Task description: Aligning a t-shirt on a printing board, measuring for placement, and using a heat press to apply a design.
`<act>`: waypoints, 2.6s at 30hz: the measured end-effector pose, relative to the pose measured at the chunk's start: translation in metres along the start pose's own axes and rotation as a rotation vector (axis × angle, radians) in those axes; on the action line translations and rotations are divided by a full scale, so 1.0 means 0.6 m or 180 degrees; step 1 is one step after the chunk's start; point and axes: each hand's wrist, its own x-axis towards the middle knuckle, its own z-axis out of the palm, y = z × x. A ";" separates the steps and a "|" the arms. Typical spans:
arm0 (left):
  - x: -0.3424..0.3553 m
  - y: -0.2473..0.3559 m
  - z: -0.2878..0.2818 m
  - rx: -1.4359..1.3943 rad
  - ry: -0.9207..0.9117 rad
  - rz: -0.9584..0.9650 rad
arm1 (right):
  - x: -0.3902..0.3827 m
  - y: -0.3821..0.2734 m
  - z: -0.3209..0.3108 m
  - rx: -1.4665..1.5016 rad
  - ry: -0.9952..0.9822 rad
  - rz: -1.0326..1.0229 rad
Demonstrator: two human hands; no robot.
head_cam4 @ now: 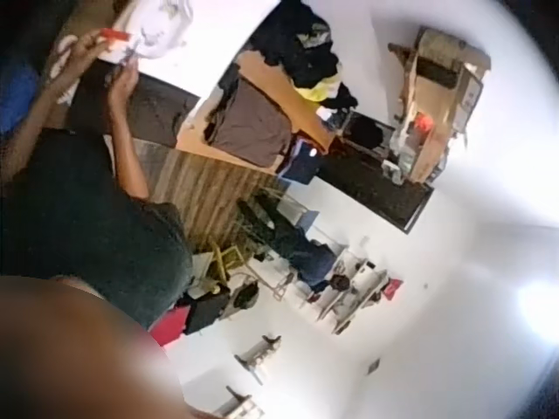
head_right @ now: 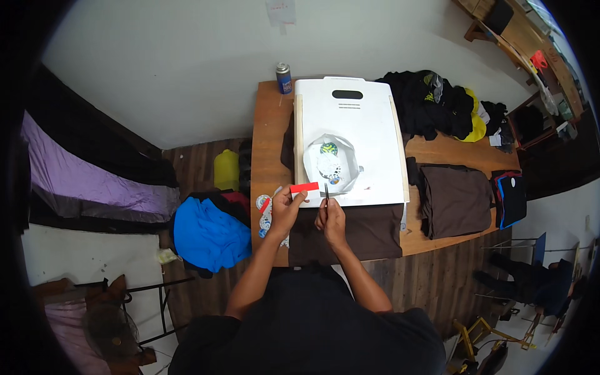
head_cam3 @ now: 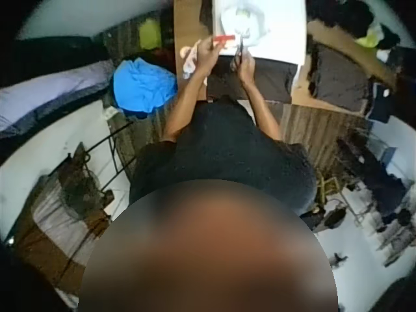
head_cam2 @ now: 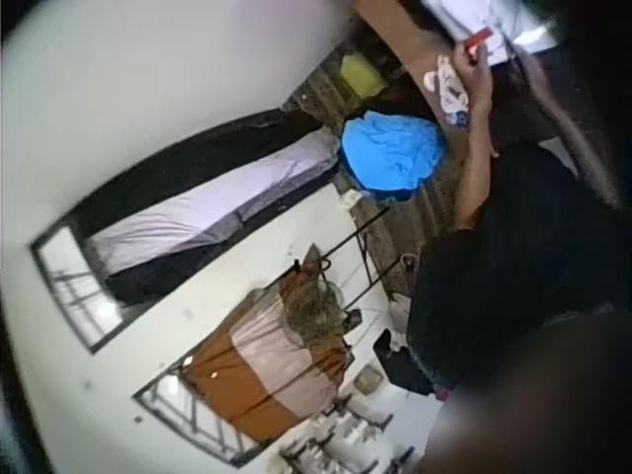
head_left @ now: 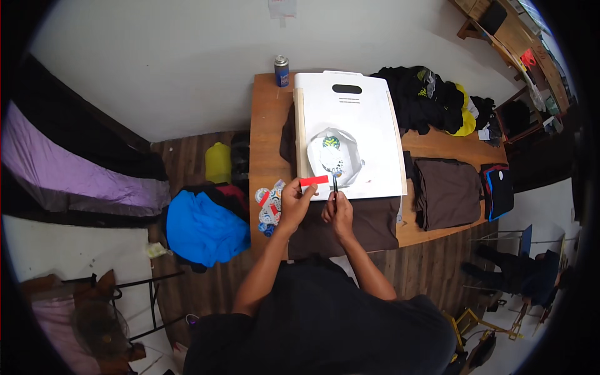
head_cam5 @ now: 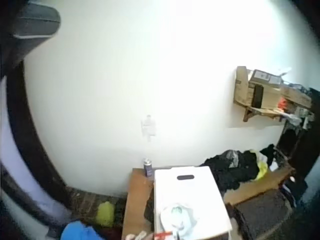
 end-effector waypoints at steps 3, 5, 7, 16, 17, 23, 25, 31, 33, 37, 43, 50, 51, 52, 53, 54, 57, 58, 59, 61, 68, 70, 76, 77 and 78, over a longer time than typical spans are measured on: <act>-0.005 0.000 -0.012 -0.0070 -0.0044 -0.0069 | -0.019 0.003 0.011 -0.0042 0.0059 0.0005; -0.003 -0.008 -0.020 -0.0056 -0.0077 -0.0087 | -0.024 -0.012 0.030 -0.0062 0.0081 -0.0013; -0.001 -0.011 -0.022 0.0059 -0.0120 -0.0026 | -0.036 -0.032 0.044 -0.0127 0.0232 -0.0036; 0.020 -0.016 0.014 0.0109 -0.0110 -0.0158 | -0.019 -0.028 -0.016 0.0064 0.0308 -0.0179; 0.022 -0.016 0.023 0.0073 -0.0017 -0.0138 | -0.014 -0.031 -0.029 0.0055 0.0278 -0.0179; 0.003 -0.024 0.082 0.0178 0.0671 -0.0126 | 0.005 -0.058 -0.107 0.0092 -0.0302 0.0075; 0.001 -0.033 0.097 0.0082 0.0809 -0.0128 | 0.010 -0.067 -0.133 0.0055 -0.0419 0.0174; 0.003 -0.046 0.116 0.0163 0.1007 -0.0037 | 0.030 -0.088 -0.185 -0.0127 -0.0576 0.0340; 0.004 -0.040 0.120 0.0176 0.1050 -0.0105 | 0.033 -0.081 -0.195 -0.0070 -0.0476 0.0349; 0.014 -0.050 0.102 0.0083 0.1095 -0.0182 | 0.035 -0.083 -0.174 -0.0122 -0.0404 0.0407; 0.032 -0.036 0.087 -0.0033 0.0864 -0.0157 | 0.027 -0.088 -0.144 -0.0257 -0.0309 0.0272; 0.042 -0.025 0.084 -0.0102 0.0614 -0.0182 | 0.008 -0.079 -0.120 -0.0182 -0.0195 0.0185; 0.044 -0.025 0.082 -0.0072 0.0575 -0.0190 | 0.007 -0.077 -0.117 -0.0123 -0.0149 0.0163; 0.045 -0.026 0.080 -0.0042 0.0537 -0.0192 | 0.007 -0.075 -0.116 -0.0126 -0.0129 0.0164; 0.046 -0.028 0.076 -0.0045 0.0526 -0.0206 | 0.007 -0.071 -0.117 -0.0123 -0.0138 0.0150; 0.046 -0.031 0.073 -0.0028 0.0473 -0.0130 | 0.007 -0.069 -0.117 -0.0121 -0.0151 0.0136; 0.053 -0.020 0.070 -0.0049 0.0336 0.0063 | 0.010 -0.093 -0.089 -0.0220 -0.0285 0.0071; 0.055 -0.014 0.072 -0.0086 0.0227 0.0191 | 0.012 -0.089 -0.088 -0.0221 -0.0271 0.0070; 0.055 -0.014 0.071 -0.0088 0.0219 0.0183 | 0.014 -0.082 -0.090 -0.0214 -0.0330 0.0107; 0.056 -0.009 0.067 0.0020 0.0055 0.0207 | 0.015 -0.076 -0.085 -0.0211 -0.0397 0.0144; 0.054 0.001 0.066 -0.0105 0.0016 0.0265 | 0.028 -0.071 -0.056 -0.0234 -0.0550 0.0013; 0.055 -0.003 0.063 -0.0118 0.0024 0.0287 | 0.031 -0.069 -0.054 -0.0225 -0.0533 0.0013; 0.056 -0.007 0.055 -0.0001 0.0053 0.0347 | 0.029 -0.068 -0.046 -0.0214 -0.0599 0.0027; 0.055 -0.006 0.055 -0.0002 0.0055 0.0344 | 0.029 -0.068 -0.044 -0.0197 -0.0610 0.0041; 0.053 -0.005 0.054 0.0049 0.0060 0.0363 | 0.028 -0.068 -0.042 -0.0180 -0.0620 0.0055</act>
